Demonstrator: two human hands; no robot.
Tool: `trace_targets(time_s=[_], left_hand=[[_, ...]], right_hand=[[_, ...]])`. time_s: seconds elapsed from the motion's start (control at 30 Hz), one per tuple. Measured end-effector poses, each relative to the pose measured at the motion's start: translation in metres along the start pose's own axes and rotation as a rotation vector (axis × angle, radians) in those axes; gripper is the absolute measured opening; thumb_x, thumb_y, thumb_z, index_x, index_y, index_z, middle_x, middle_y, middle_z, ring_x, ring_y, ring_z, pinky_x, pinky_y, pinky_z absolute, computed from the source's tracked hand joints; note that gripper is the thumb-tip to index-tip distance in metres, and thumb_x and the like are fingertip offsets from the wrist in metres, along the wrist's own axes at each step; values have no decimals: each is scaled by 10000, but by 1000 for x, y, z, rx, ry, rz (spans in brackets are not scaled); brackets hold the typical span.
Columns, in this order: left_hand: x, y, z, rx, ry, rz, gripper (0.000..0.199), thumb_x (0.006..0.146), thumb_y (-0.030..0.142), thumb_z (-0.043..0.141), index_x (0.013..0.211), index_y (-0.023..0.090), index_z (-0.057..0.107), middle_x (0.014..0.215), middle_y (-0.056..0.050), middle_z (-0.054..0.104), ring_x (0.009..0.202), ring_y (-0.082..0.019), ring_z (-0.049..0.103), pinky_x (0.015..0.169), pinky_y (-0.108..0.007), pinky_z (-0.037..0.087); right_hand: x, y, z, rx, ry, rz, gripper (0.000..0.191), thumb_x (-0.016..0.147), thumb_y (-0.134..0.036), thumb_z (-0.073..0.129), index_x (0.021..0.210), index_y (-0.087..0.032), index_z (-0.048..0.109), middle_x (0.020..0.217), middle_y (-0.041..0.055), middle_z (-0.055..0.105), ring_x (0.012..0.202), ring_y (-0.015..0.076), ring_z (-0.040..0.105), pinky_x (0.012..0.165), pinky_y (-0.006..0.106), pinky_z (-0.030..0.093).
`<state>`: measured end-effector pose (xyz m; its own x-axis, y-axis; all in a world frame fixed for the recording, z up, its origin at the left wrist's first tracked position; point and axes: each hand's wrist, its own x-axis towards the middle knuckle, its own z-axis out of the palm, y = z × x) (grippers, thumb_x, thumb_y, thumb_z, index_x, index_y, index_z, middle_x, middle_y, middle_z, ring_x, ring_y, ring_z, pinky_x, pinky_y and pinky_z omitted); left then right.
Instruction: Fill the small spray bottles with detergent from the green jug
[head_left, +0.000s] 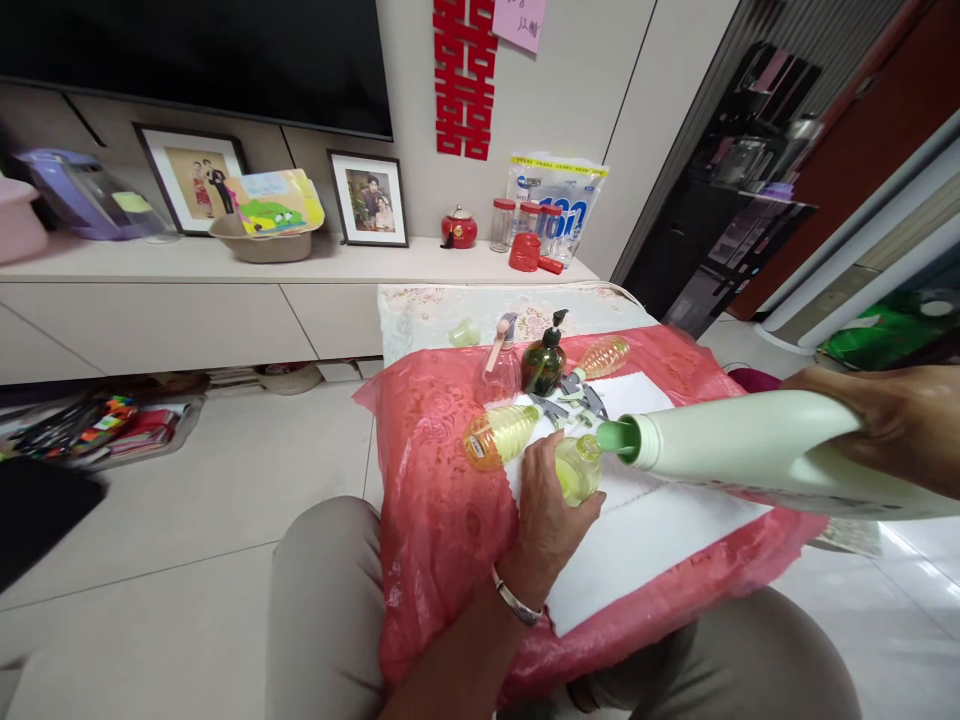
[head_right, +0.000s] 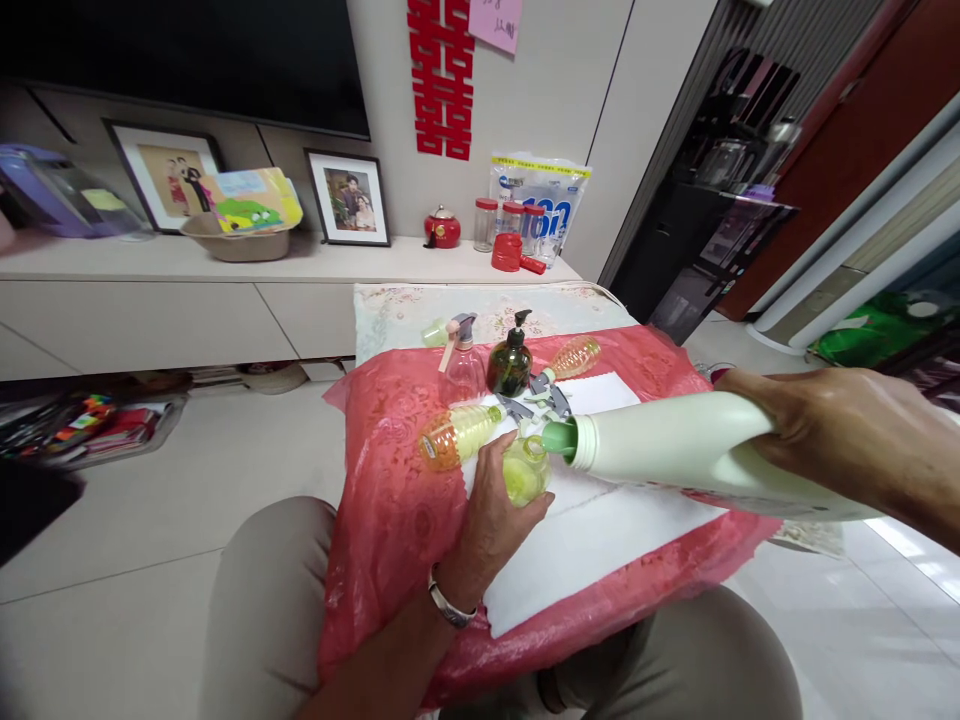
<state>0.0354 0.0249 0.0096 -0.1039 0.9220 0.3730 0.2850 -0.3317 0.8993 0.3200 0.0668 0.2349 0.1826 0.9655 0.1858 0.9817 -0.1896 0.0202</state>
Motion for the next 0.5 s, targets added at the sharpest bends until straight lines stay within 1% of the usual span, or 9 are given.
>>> trace_targets(time_s=[0.03, 0.07, 0.1, 0.13, 0.2, 0.27, 0.4, 0.5], left_hand=[[0, 0, 0, -7, 3, -6, 839, 663, 65, 765, 1391, 222, 379, 1328, -120, 541, 1323, -322, 519, 1168, -553, 429], [1, -1, 0, -14, 4, -16, 839, 660, 65, 766, 1388, 224, 379, 1329, -119, 539, 1326, -321, 516, 1173, -552, 424], [1, -1, -1, -20, 6, -30, 837, 657, 63, 766, 1383, 226, 383, 1328, -118, 540, 1326, -321, 516, 1176, -551, 420], [2, -1, -1, -23, 7, -46, 833, 654, 61, 765, 1378, 226, 388, 1326, -118, 540, 1324, -321, 516, 1178, -550, 417], [2, -1, -1, -16, 13, -70, 822, 653, 60, 761, 1372, 225, 398, 1313, -115, 546, 1311, -321, 524, 1172, -550, 419], [3, -1, -1, -3, 29, -81, 809, 654, 71, 759, 1368, 221, 409, 1296, -113, 555, 1294, -323, 533, 1159, -553, 429], [5, -2, -2, -9, 68, -106, 772, 663, 110, 759, 1351, 219, 429, 1296, -114, 571, 1274, -325, 553, 1139, -557, 444], [6, -3, -5, -59, 48, -127, 762, 678, 128, 749, 1363, 220, 428, 1337, -123, 567, 1282, -316, 555, 1136, -547, 447]], right_hand=[[-2, -8, -3, -113, -123, 36, 573, 629, -103, 885, 1119, -353, 721, 777, -39, 550, 567, 14, 379, 503, 157, 173], [-3, -16, -6, -175, -194, 61, 645, 589, -56, 879, 1131, -367, 719, 778, -55, 556, 576, 11, 399, 521, 153, 212], [-5, -22, -7, -174, -211, 80, 690, 562, 0, 857, 1136, -358, 720, 787, -69, 562, 589, 8, 425, 536, 149, 255], [-6, -27, -8, -99, -201, 96, 682, 553, 47, 827, 1119, -321, 730, 800, -74, 570, 603, 2, 451, 551, 139, 298], [-8, -32, -7, 146, -125, 148, 587, 555, 130, 748, 1033, -211, 746, 803, -65, 576, 608, -7, 480, 551, 118, 340], [-9, -30, -5, 369, -34, 219, 507, 570, 166, 689, 981, -128, 738, 788, -45, 576, 589, -5, 488, 522, 100, 348], [-11, -24, 1, 586, 144, 372, 414, 655, 132, 646, 1014, -66, 702, 771, -7, 574, 547, 6, 472, 470, 87, 330], [-12, -21, 15, 750, 259, 469, 208, 687, 111, 620, 845, -24, 625, 687, 16, 525, 504, 7, 418, 453, 101, 313]])
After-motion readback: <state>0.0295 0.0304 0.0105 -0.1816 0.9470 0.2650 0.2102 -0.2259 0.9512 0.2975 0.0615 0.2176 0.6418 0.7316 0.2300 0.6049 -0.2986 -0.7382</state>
